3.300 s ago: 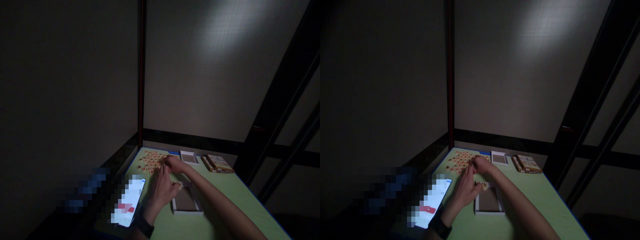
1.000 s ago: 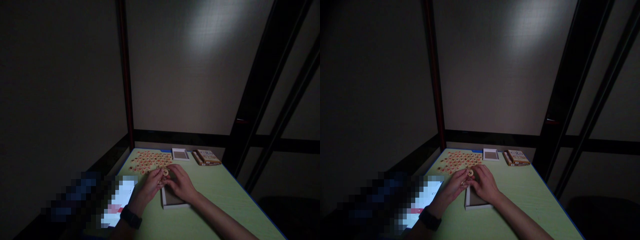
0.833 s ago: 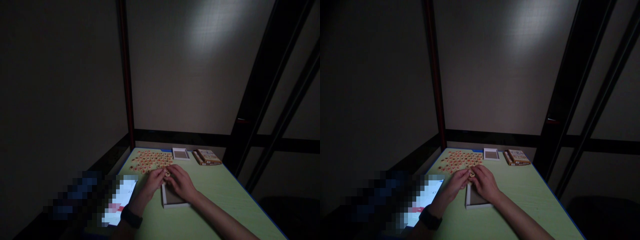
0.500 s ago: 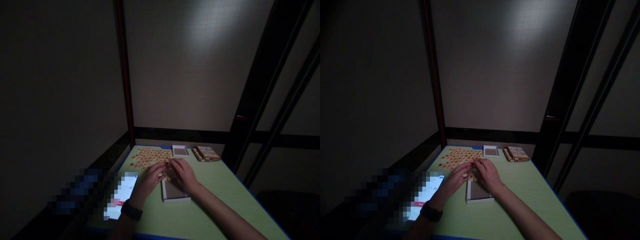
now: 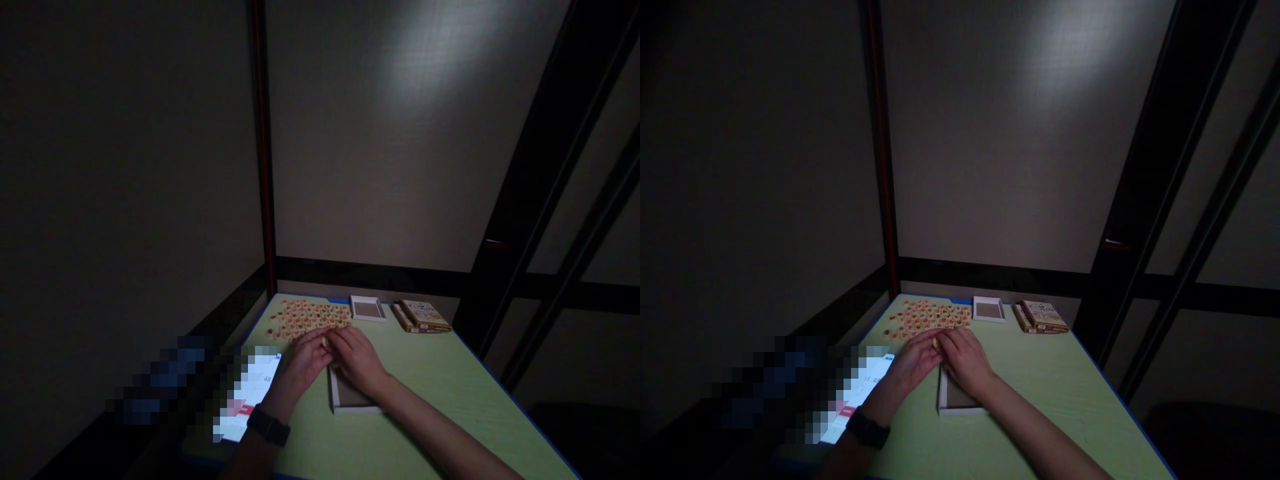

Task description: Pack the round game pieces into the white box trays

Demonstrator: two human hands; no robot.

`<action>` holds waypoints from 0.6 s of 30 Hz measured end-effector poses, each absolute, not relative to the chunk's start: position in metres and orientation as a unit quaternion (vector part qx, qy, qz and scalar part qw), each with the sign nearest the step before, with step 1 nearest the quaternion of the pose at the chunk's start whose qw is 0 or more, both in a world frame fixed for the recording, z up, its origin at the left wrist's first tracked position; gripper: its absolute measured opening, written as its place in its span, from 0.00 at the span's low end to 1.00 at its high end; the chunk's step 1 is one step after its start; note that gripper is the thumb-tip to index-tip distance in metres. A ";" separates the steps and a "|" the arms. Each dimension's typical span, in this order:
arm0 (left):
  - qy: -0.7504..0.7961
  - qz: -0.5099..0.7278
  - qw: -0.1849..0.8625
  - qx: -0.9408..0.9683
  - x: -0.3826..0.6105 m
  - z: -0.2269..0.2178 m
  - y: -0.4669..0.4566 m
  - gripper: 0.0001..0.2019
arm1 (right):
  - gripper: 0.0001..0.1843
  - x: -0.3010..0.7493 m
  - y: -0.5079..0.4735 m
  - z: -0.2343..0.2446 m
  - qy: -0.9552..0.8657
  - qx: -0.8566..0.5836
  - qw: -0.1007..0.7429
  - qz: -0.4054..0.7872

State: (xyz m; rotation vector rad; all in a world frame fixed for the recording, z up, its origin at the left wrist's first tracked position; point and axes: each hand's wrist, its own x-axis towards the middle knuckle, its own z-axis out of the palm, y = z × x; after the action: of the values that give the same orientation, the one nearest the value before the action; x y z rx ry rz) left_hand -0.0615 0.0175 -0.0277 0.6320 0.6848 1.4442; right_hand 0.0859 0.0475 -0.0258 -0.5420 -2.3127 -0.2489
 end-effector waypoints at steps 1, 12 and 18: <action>0.299 0.640 0.654 0.272 -0.061 -0.027 0.017 0.11 | 0.16 0.085 0.050 -0.024 -0.902 -0.214 0.361 -0.097; 0.274 0.636 0.682 0.237 -0.057 -0.023 0.017 0.05 | 0.13 0.078 0.052 -0.014 -0.900 -0.212 0.379 0.014; 0.315 0.641 0.658 0.238 -0.061 -0.024 0.018 0.07 | 0.15 0.080 0.062 -0.002 -0.909 -0.211 0.358 -0.005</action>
State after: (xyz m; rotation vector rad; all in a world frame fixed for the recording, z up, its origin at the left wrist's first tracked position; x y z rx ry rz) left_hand -0.0613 0.0178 -0.0238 0.5391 0.7138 1.4520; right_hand 0.0798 0.0620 -0.0022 -0.5443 -2.3460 -0.0140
